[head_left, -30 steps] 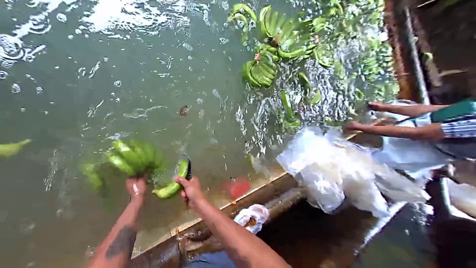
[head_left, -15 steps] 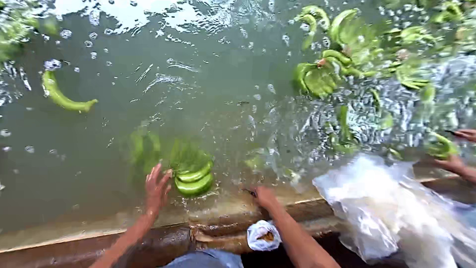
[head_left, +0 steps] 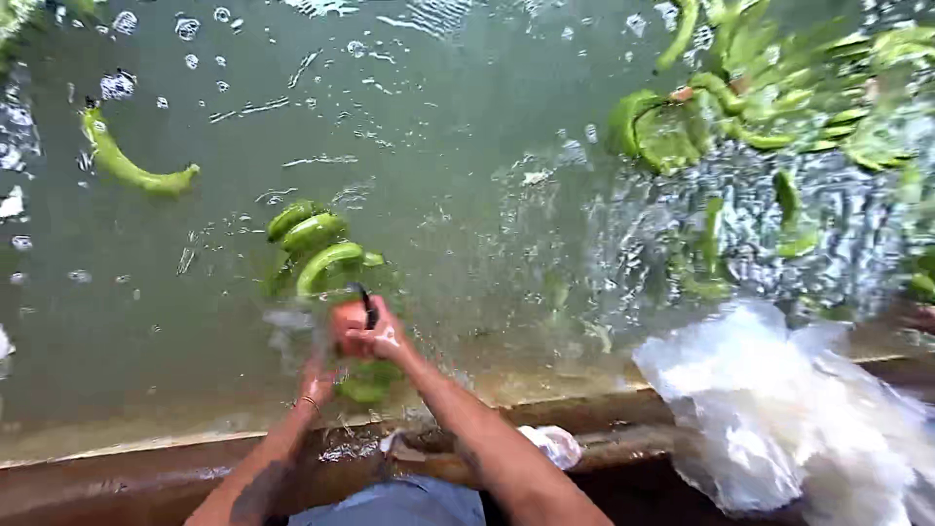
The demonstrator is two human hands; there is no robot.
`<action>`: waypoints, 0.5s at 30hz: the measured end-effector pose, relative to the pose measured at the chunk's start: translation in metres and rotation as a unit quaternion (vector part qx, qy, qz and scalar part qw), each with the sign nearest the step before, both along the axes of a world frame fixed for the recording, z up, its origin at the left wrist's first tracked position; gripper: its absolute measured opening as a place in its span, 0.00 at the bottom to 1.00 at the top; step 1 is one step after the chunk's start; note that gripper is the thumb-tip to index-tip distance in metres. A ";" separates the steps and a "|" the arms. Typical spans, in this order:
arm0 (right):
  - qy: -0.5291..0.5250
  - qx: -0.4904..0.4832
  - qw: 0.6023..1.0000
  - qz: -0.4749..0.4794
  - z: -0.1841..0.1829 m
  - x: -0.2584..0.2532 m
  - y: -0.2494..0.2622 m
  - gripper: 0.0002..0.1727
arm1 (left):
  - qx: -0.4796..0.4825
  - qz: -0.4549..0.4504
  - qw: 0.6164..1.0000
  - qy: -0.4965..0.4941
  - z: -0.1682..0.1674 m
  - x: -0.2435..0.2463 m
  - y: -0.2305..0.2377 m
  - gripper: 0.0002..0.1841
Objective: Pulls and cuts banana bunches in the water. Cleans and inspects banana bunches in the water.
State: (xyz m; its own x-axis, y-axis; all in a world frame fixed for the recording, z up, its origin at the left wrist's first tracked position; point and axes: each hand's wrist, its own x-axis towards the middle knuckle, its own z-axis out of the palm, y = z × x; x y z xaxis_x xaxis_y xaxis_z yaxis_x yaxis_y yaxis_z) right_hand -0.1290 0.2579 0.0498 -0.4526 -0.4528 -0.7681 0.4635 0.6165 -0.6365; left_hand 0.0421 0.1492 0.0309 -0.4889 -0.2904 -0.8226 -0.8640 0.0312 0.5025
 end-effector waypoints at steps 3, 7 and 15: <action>0.111 0.058 0.992 0.011 -0.014 -0.031 -0.030 0.34 | -0.004 0.009 0.998 0.054 0.006 0.002 -0.015 0.46; 0.128 0.128 0.983 -0.028 -0.033 -0.021 -0.016 0.36 | -0.017 -0.020 0.998 0.053 -0.004 -0.015 -0.030 0.44; -0.089 -0.006 0.989 0.116 0.064 0.043 0.091 0.35 | 0.041 0.123 0.990 0.062 -0.033 -0.001 -0.077 0.60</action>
